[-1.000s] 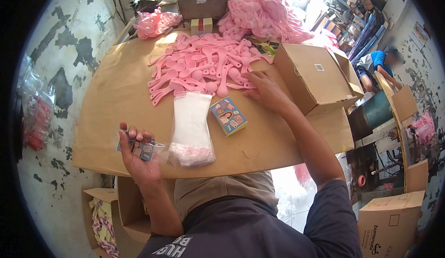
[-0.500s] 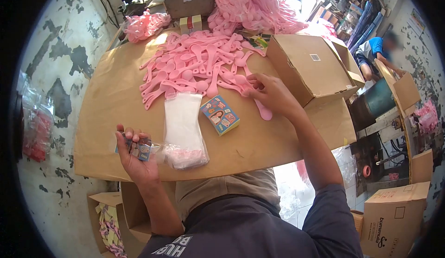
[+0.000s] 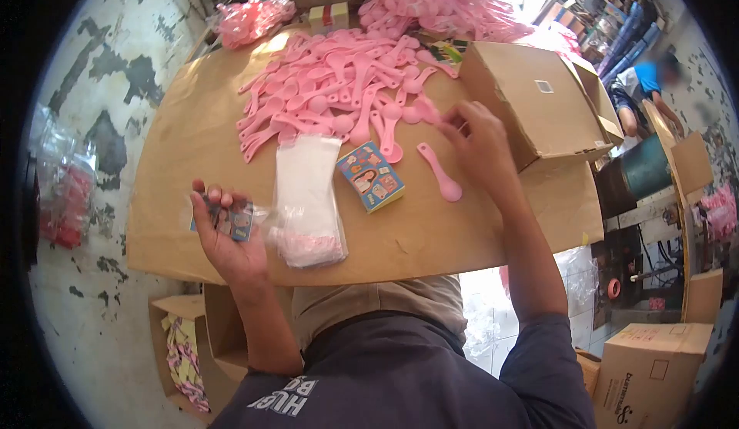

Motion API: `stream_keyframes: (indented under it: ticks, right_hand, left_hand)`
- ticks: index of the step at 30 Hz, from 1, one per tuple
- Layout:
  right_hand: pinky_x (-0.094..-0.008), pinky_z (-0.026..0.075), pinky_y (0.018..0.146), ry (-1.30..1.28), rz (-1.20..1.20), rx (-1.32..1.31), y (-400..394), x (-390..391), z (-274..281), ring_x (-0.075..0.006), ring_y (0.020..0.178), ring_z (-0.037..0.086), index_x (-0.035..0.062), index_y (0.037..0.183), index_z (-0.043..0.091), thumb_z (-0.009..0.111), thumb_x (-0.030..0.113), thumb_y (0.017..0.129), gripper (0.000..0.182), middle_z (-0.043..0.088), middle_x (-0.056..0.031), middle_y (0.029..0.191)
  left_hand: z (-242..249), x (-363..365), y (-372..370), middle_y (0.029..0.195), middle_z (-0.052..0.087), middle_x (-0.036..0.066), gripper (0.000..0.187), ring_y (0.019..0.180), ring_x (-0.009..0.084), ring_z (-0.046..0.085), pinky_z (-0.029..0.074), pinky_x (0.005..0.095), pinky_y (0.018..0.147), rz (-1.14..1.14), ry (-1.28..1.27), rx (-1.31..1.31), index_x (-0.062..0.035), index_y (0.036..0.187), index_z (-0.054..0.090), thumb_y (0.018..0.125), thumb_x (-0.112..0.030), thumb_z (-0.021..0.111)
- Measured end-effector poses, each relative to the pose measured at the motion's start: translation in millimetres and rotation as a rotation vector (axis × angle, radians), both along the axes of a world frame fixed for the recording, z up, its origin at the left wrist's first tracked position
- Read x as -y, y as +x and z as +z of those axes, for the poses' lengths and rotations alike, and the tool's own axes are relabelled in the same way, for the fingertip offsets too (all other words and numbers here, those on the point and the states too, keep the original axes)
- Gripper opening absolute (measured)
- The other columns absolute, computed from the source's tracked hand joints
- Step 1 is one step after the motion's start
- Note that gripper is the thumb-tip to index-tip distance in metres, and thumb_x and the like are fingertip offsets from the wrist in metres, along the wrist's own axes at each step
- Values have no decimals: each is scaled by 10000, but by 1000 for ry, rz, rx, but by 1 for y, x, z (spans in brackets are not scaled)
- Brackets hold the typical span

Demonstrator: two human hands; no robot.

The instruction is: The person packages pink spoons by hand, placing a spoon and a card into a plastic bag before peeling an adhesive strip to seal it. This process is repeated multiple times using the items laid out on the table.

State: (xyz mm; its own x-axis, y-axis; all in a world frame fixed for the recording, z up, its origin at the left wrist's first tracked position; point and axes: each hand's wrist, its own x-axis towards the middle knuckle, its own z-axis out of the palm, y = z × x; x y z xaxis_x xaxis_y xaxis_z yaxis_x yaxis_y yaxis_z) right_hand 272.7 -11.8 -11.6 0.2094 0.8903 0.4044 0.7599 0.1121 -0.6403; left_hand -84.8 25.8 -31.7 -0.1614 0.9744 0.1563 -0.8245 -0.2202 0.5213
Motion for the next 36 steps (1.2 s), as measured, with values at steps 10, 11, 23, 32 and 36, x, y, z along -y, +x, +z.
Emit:
stream_keyframes:
  ticks: [10,11,23,32,36]
  right_hand:
    - [-205,421,590,-347,392,-585,-108,82,21,-37,683,547,40,1117,568,546,98,1065,81,666,-36,830]
    - [-205,421,590,-345,387,-587,-114,81,20,-37,683,547,40,1117,568,546,98,1065,81,666,-36,830]
    - [-281,540,813,-183,422,-750,-146,71,0,-146,957,691,6,1165,506,589,69,1045,159,678,-73,961]
    - [-198,460,587,-338,355,-857,-125,87,8,-68,720,614,21,1184,534,594,110,1048,174,709,-85,944]
    - [-187,452,571,-210,356,-944,-130,85,12,-52,675,580,31,1181,533,592,119,1052,168,718,-85,936]
  left_hand:
    - [17,-1,22,1068,651,86,388,988,193,636,524,421,1031,47,93,58,-53,1340,544,1057,-313,597]
    - [17,-1,24,1063,663,85,409,976,199,647,530,441,1018,22,90,60,-57,1346,519,1058,-339,588]
    - [20,21,38,1079,665,81,403,969,190,644,522,432,999,-164,159,17,-71,1345,520,1068,-361,566]
    - [27,16,23,1048,674,91,394,958,206,659,535,459,985,-31,185,12,-59,1335,506,1077,-355,544]
    - [24,18,32,1065,662,81,401,974,192,643,513,443,1018,-90,202,24,-68,1355,511,1075,-352,553]
